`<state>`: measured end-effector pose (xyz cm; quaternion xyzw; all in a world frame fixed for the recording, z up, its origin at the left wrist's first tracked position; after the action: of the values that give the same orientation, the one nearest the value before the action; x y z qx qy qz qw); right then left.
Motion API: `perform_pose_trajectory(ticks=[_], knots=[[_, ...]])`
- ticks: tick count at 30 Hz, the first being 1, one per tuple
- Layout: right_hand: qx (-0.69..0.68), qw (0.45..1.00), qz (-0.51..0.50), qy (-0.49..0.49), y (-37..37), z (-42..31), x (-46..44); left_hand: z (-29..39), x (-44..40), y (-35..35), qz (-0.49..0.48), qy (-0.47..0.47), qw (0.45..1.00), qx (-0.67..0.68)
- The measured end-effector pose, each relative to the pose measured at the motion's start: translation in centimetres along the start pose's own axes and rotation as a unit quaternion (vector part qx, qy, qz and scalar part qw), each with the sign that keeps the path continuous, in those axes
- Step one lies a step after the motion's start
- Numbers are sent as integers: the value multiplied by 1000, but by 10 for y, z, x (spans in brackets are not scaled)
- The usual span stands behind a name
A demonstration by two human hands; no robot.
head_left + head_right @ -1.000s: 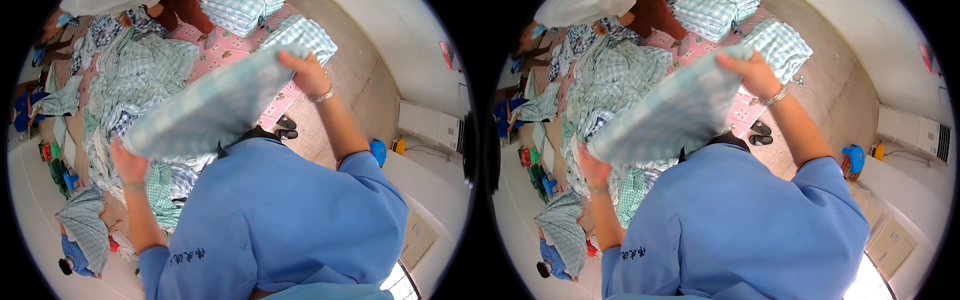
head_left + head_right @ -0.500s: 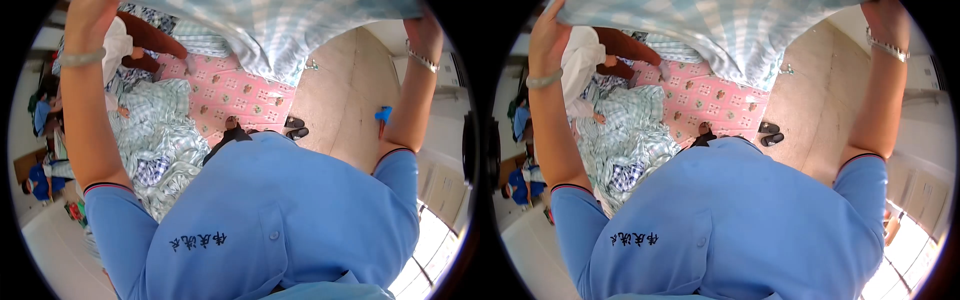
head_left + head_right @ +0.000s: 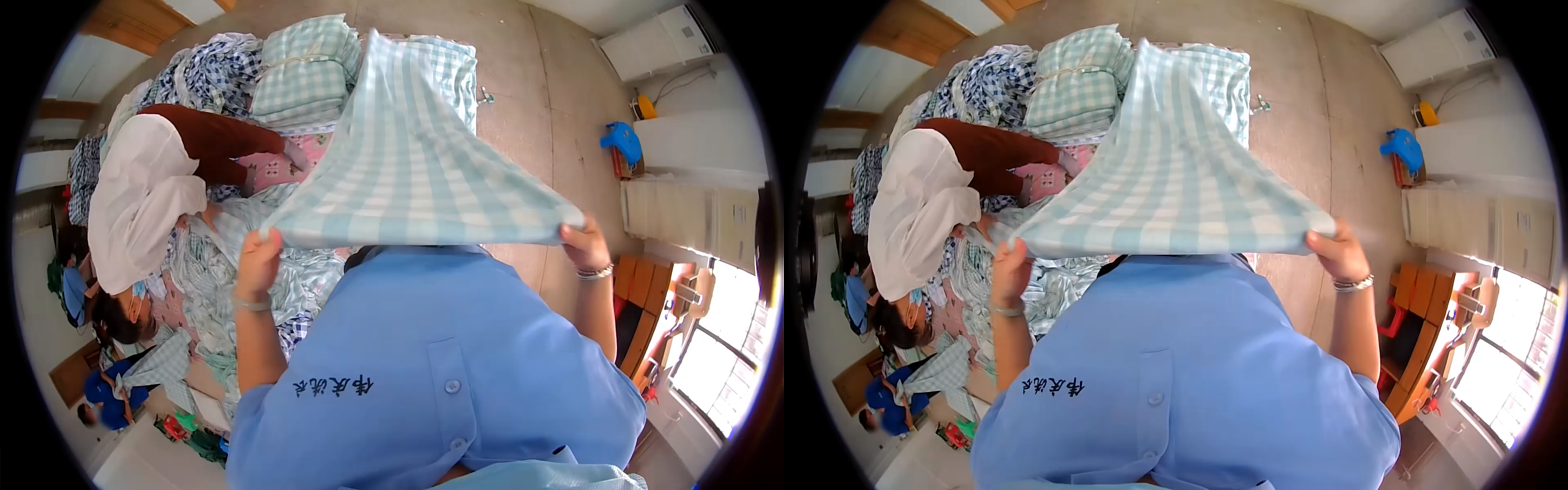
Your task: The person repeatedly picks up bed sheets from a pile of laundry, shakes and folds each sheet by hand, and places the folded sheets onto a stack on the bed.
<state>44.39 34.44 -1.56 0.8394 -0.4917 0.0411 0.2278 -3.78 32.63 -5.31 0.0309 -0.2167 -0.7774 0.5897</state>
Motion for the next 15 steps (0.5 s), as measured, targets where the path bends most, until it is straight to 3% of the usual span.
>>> perform_pose_trajectory(ticks=[3, 6, 8, 9, 10, 12, 15], knots=[[73, 986, -5, -152, 24, -70, 27, 95, -4, 45, -53, 142, 988, -34], [105, 965, -8, -238, 26, -101, 35, 130, -26, 72, -3, 171, 983, -71], [135, 988, 24, -65, -11, -80, 17, 121, -61, 64, 40, 58, 968, -240], [111, 988, 102, -45, -7, -95, -7, 119, -79, 62, 40, 35, 976, -213], [101, 983, 145, -58, -17, -105, -27, 119, -96, 59, 41, 10, 981, -187], [92, 970, 169, -149, -51, -141, -81, 128, -156, 50, 40, 54, 994, -84], [117, 972, 160, -129, -138, -188, -171, 150, -272, 66, -101, -6, 993, -66]])
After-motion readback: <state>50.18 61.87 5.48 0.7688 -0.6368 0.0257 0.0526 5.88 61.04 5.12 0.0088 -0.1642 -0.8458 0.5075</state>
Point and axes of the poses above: each hand's wrist, its own x-axis away from the middle knuckle, its own y-axis out of the palm, z = x × y, the point moved 8 cm from there along -x, towards the middle knuckle, and after that the axes turned 14 degrees about -z, right-handed, at the moved point
